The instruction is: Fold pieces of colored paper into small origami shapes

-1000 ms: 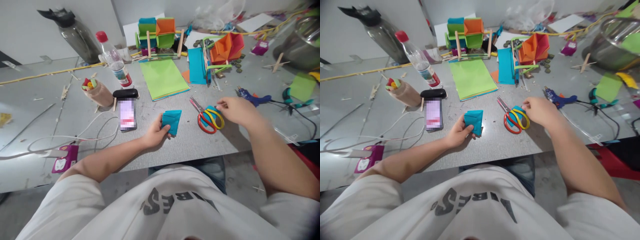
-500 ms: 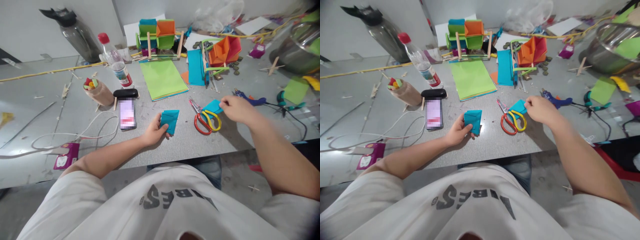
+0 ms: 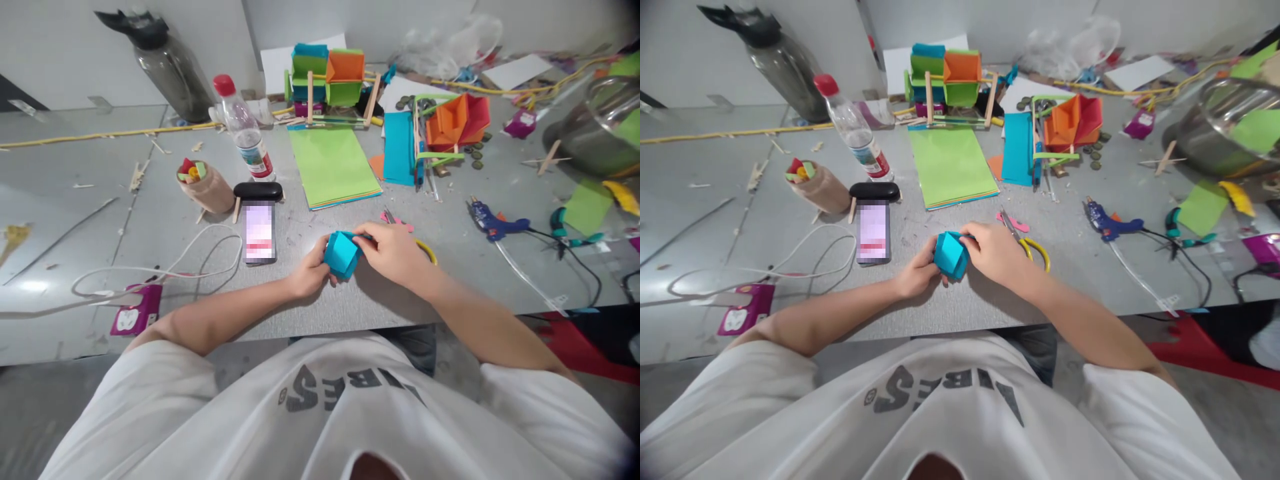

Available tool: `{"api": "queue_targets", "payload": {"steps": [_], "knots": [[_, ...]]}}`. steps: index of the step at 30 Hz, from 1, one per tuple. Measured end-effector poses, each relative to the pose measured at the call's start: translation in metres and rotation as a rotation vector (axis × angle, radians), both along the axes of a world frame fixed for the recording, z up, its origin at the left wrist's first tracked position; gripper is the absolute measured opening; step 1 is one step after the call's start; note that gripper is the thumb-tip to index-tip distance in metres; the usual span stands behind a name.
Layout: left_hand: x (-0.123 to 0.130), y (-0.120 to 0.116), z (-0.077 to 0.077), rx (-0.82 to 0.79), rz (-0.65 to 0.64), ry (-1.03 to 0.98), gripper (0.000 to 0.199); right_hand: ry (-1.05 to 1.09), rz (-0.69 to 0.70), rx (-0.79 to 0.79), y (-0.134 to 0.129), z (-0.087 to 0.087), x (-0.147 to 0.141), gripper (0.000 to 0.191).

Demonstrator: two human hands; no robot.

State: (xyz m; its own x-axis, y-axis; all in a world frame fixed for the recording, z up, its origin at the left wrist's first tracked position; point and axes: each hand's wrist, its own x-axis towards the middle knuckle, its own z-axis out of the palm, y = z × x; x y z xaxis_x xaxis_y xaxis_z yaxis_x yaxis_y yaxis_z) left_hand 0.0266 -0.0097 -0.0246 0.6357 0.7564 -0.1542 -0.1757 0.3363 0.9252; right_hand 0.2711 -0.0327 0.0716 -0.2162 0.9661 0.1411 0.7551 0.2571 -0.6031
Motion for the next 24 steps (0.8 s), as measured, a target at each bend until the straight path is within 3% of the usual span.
{"api": "queue_targets", "payload": {"steps": [3, 8, 11, 14, 16, 19, 24], "knots": [[-0.002, 0.001, 0.003, -0.064, -0.056, -0.021, 0.090, -0.004, 0.053, 0.052, 0.012, -0.015, -0.003, 0.022], [-0.002, -0.003, 0.006, -0.070, 0.028, -0.008, 0.065, 0.101, 0.051, 0.088, 0.015, -0.030, -0.005, 0.025], [-0.006, -0.006, 0.003, 0.022, 0.043, 0.079, 0.056, 0.261, -0.001, 0.006, 0.017, -0.032, -0.001, 0.042], [-0.015, -0.008, -0.001, 0.208, 0.016, 0.207, 0.049, 0.372, 0.141, -0.133, 0.018, -0.033, 0.004, 0.048], [-0.022, -0.009, -0.005, 0.419, -0.007, 0.274, 0.048, 0.353, 0.238, -0.048, 0.015, -0.037, 0.002, 0.043], [-0.028, -0.010, -0.011, 0.693, -0.010, 0.330, 0.043, 0.338, 0.240, 0.159, 0.004, -0.047, -0.008, 0.015], [-0.030, -0.012, -0.015, 0.909, 0.029, 0.323, 0.035, 0.386, 0.238, 0.180, -0.010, -0.057, -0.015, 0.006]]}}
